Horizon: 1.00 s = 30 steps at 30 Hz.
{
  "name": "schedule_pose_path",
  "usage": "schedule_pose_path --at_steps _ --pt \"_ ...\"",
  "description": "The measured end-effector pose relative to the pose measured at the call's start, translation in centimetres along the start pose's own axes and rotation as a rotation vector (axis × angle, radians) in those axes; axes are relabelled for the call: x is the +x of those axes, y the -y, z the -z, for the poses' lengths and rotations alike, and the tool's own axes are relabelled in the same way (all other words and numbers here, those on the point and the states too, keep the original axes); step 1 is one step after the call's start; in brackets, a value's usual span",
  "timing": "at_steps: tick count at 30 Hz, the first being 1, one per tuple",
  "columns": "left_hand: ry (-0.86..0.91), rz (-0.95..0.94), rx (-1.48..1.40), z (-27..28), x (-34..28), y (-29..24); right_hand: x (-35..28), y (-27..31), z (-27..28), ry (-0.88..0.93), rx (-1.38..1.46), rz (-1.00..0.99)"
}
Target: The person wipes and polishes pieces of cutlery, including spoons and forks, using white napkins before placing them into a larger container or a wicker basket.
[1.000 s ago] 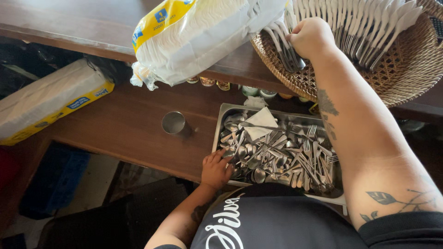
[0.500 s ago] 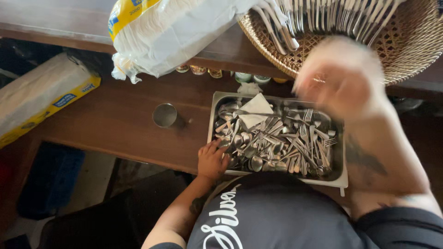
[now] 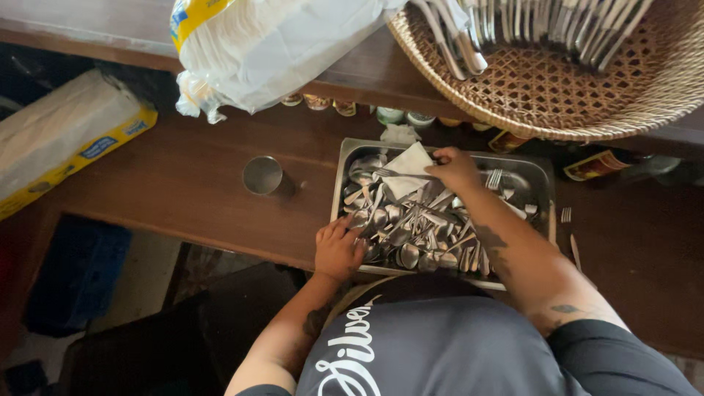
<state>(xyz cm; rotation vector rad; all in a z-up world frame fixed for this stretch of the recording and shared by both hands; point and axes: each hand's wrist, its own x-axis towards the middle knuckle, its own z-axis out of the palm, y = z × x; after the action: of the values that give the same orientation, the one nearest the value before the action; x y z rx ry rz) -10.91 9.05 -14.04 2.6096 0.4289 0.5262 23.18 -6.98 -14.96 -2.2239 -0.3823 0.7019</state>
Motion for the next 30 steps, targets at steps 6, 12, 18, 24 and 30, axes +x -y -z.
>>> schedule_pose_path --at_steps 6,12,18,24,30 --pt "0.007 -0.011 0.013 0.2 0.1 -0.1 -3.5 1.2 -2.5 -0.341 -0.311 0.818" --pt "0.009 0.0 0.0 0.4 0.1 -0.2 -4.0 1.9 -3.7 0.063 -0.154 0.668" --pt "0.003 -0.01 -0.021 0.5 0.2 -0.3 -4.9 2.5 -4.1 0.027 -0.322 0.65" --pt "-0.014 -0.012 -0.01 0.5 0.2 -0.3 -5.1 2.2 -4.8 -0.049 -0.304 0.759" --pt "0.021 0.01 -0.013 0.4 0.2 -0.2 -4.7 2.0 -4.7 -0.032 -0.233 0.75"
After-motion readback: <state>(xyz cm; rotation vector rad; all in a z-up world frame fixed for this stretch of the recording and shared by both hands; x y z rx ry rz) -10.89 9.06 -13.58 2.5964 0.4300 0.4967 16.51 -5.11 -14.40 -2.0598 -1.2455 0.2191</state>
